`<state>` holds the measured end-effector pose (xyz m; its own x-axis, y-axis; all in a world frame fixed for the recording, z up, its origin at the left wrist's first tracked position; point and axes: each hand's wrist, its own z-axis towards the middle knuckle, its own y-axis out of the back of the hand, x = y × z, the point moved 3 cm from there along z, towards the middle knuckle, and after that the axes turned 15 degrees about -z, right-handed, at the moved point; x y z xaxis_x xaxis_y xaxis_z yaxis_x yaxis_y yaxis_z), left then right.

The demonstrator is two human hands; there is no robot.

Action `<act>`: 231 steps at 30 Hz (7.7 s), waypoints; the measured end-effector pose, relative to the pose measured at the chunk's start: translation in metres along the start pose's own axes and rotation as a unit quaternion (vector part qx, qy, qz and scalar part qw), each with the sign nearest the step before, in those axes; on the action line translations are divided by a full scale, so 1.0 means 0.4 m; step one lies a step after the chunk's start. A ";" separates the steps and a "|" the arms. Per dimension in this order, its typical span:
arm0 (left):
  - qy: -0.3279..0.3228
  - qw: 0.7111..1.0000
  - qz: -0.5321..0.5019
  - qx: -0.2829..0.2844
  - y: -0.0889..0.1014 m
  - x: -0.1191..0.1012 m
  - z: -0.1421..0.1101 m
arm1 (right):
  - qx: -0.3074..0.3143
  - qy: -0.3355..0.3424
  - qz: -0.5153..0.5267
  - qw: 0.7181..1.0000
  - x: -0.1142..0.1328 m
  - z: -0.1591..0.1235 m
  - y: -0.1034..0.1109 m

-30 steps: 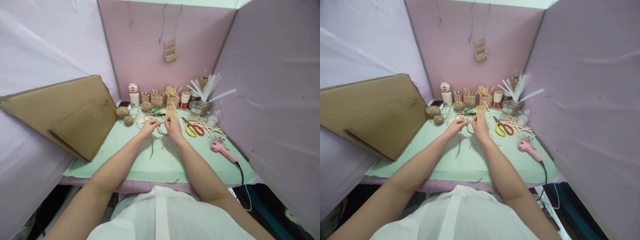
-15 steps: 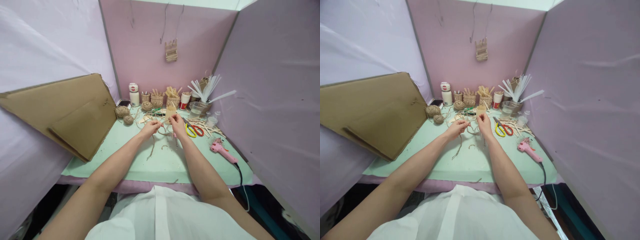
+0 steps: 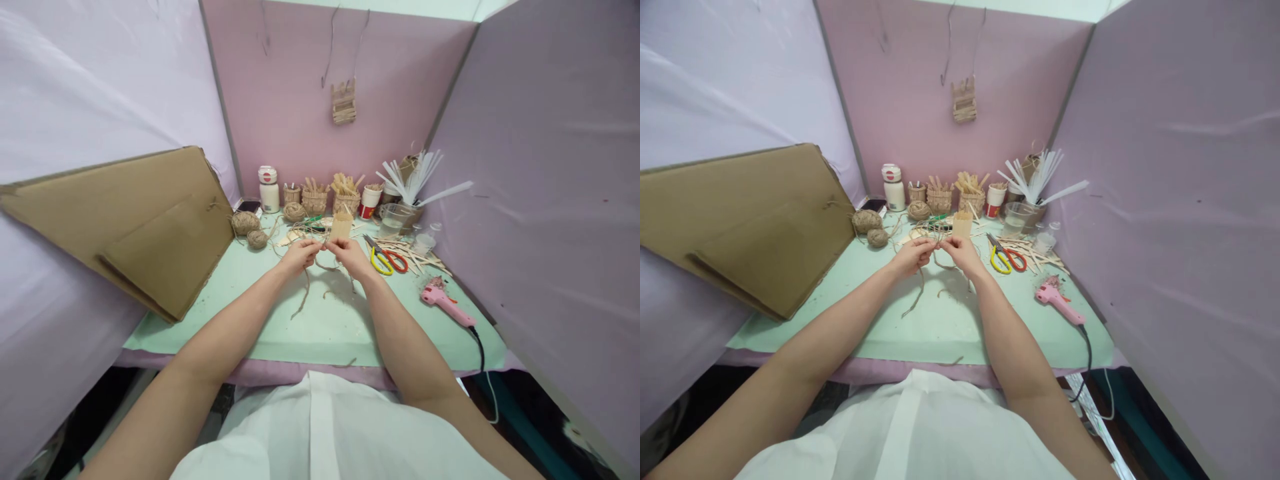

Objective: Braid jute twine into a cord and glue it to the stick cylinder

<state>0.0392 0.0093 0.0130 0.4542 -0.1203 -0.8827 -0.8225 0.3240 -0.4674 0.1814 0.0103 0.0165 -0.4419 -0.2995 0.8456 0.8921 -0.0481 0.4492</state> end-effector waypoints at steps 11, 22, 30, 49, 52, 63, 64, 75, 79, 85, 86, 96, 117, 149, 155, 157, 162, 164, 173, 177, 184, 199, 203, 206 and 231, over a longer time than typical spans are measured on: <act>0.007 0.999 -0.038 0.039 -0.007 0.005 -0.001 | -0.138 -0.038 -0.183 0.973 -0.033 0.012 0.044; -0.026 0.995 0.085 -0.047 0.018 0.014 0.012 | -0.109 0.243 -0.234 0.935 0.039 -0.011 0.018; -0.015 0.998 0.057 -0.039 0.002 0.016 0.004 | -0.130 0.163 -0.221 0.953 0.026 -0.006 0.015; -0.012 0.998 0.041 -0.047 -0.003 0.027 0.003 | -0.097 -0.064 0.040 0.992 -0.011 0.001 -0.006; 0.002 0.999 0.014 -0.042 0.001 0.029 0.003 | -0.104 -0.091 0.046 0.989 -0.009 -0.002 -0.003; -0.019 0.994 0.068 -0.084 0.014 0.031 0.005 | -0.072 -0.088 0.002 0.994 0.007 -0.010 -0.012; -0.022 0.994 0.070 -0.085 0.016 0.031 0.005 | -0.069 -0.086 -0.002 0.994 0.009 -0.011 -0.012; -0.055 0.983 0.141 -0.105 0.016 0.025 0.006 | -0.083 -0.073 -0.070 0.991 0.000 -0.004 -0.010; -0.070 0.980 0.162 -0.095 0.021 0.027 0.011 | -0.095 -0.060 -0.104 0.988 0.000 -0.005 -0.008; -0.098 0.977 0.170 -0.081 0.029 0.030 0.017 | -0.074 -0.055 -0.077 0.993 -0.001 -0.004 -0.011; -0.103 0.977 0.169 -0.081 0.030 0.030 0.019 | -0.065 -0.062 -0.059 0.994 -0.003 -0.004 -0.012; -0.100 0.980 0.160 -0.066 0.031 0.033 0.022 | -0.020 -0.119 0.089 0.989 -0.015 -0.003 -0.027; -0.034 0.991 0.110 -0.074 0.038 0.034 0.027 | -0.035 -0.108 0.017 0.993 -0.026 0.004 -0.017; -0.017 0.998 -0.060 -0.028 0.024 0.027 0.020 | -0.093 0.188 -0.192 0.959 0.034 -0.017 -0.003; -0.011 0.998 -0.049 -0.036 0.030 0.020 0.022 | -0.154 0.134 -0.194 0.960 0.027 -0.010 0.015; -0.013 0.998 -0.045 -0.042 0.033 0.021 0.022 | -0.174 0.083 -0.170 0.966 0.021 -0.008 0.020; -0.033 0.998 -0.013 -0.058 0.035 0.026 0.021 | -0.119 -0.031 -0.070 0.990 0.004 0.000 0.009; -0.068 0.995 0.019 -0.067 0.033 0.025 0.021 | -0.108 -0.064 -0.070 0.990 0.000 -0.001 0.006; -0.192 0.970 0.138 -0.055 0.012 0.025 0.008 | -0.057 -0.078 -0.060 0.994 -0.001 -0.006 -0.016; -0.150 0.979 0.116 -0.073 0.009 0.028 0.009 | -0.081 -0.047 -0.048 0.994 -0.001 -0.003 -0.015; -0.031 0.998 0.033 -0.038 0.006 0.029 0.009 | -0.065 -0.059 0.000 0.996 -0.006 -0.003 -0.015; 0.029 0.999 0.015 -0.017 0.003 0.031 0.001 | -0.048 -0.122 0.071 0.989 -0.011 -0.004 -0.018; 0.017 0.999 0.038 -0.020 0.005 0.027 0.002 | -0.005 -0.162 0.151 0.975 -0.001 -0.011 -0.019; -0.001 0.999 0.047 -0.022 0.004 0.023 0.004 | 0.064 -0.194 0.235 0.950 0.006 -0.013 -0.021; -0.049 0.988 0.133 -0.058 0.009 0.007 0.003 | 0.017 -0.129 0.072 0.989 0.005 -0.012 -0.024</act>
<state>0.0377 0.0112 0.0089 0.2425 0.0484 -0.9689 -0.9486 0.2210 -0.2264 0.1722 0.0055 0.0125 -0.3243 -0.0482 0.9447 0.9456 0.0100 0.3251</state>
